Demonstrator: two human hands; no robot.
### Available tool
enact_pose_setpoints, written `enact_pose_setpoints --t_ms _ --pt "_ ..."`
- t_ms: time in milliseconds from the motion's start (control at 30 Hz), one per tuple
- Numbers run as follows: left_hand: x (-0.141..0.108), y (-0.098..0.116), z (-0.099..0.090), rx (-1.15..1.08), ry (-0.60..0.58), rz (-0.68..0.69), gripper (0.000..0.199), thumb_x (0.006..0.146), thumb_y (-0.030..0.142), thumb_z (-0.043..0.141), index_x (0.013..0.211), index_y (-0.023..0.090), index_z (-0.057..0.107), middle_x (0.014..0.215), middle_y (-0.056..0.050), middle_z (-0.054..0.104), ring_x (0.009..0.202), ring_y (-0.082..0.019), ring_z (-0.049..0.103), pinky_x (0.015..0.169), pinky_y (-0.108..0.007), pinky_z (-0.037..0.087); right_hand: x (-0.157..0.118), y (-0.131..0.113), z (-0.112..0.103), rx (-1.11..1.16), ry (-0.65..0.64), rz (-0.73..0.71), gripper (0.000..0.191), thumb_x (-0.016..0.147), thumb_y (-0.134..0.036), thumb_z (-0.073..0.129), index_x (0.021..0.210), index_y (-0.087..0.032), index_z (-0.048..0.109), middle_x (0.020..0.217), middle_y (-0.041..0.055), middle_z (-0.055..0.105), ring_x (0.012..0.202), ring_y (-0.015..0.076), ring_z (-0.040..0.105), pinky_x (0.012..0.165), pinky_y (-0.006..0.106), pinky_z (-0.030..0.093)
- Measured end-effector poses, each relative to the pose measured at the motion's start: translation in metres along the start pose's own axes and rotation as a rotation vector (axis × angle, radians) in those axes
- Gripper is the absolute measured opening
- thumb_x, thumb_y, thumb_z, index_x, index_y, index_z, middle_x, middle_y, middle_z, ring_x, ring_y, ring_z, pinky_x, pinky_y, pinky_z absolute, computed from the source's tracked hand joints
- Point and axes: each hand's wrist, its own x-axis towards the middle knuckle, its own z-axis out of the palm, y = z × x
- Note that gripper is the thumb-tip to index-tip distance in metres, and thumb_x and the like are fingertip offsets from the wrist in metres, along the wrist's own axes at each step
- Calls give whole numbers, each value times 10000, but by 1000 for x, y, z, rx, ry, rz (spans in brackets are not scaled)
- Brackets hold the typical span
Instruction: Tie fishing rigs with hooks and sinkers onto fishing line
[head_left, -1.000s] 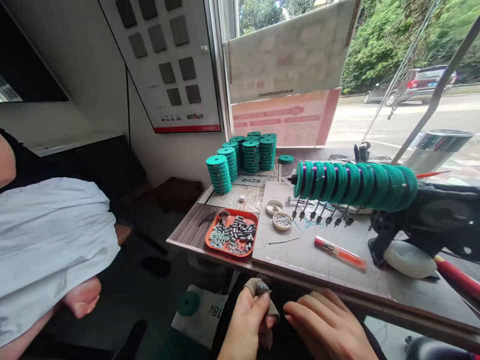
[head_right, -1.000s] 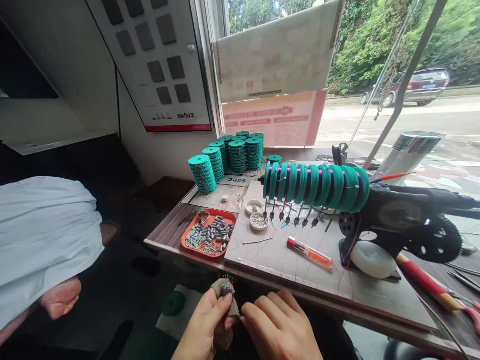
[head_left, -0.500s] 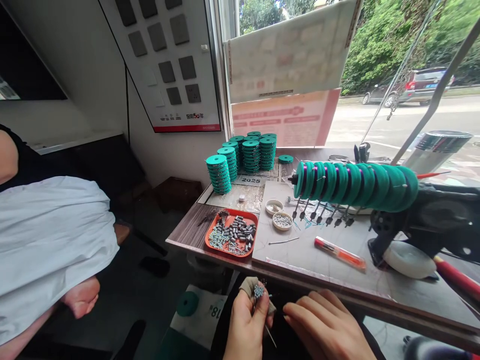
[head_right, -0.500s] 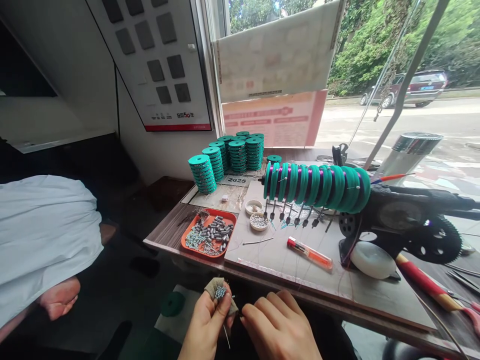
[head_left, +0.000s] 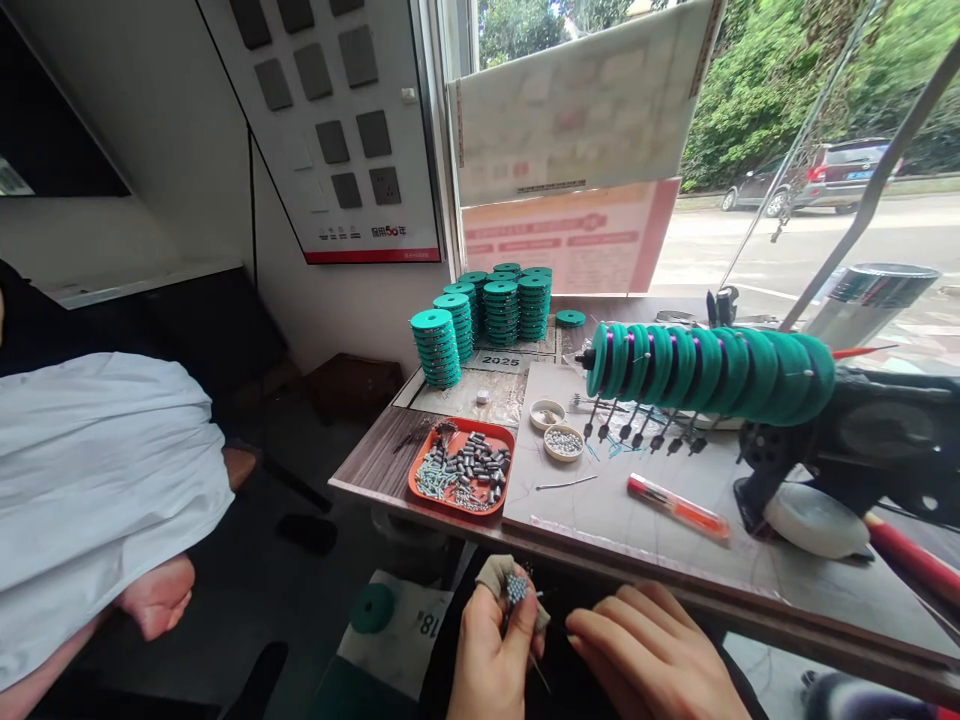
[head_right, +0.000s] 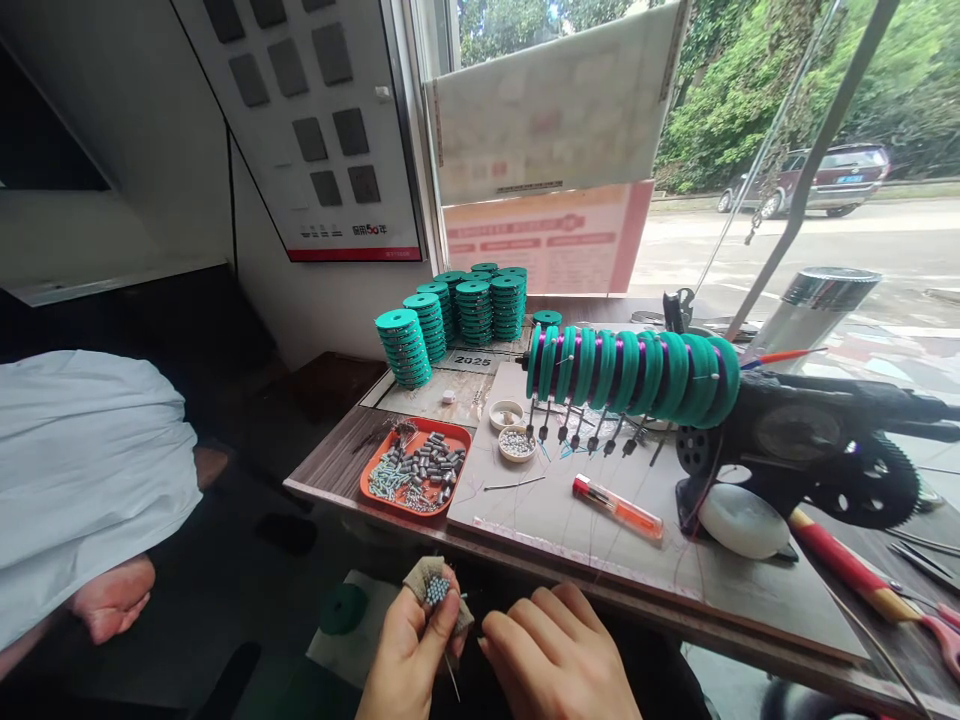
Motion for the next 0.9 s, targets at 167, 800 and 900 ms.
enact_pose_setpoints --t_ms 167,800,900 --pt "0 -1 0 -91 4 6 412 663 566 642 635 165 555 521 20 511 503 -102 439 517 -229 338 5 0 -7 -51 -32 -14 314 951 -164 352 730 -189 574 542 -23 556 479 114 481 519 250 334" --pt "-4 13 -5 284 64 176 178 698 365 678 674 188 670 614 -31 595 634 -190 518 643 -252 391 2 2 -5 -137 8 79 349 896 -153 378 575 -210 503 498 -26 513 448 115 483 501 239 335" --pt "-3 26 -2 231 -48 199 207 708 359 660 612 175 659 551 -13 578 549 -155 495 567 -237 397 4 1 -7 -112 -10 83 323 914 -193 371 631 -213 526 516 -25 546 458 121 518 495 239 368"
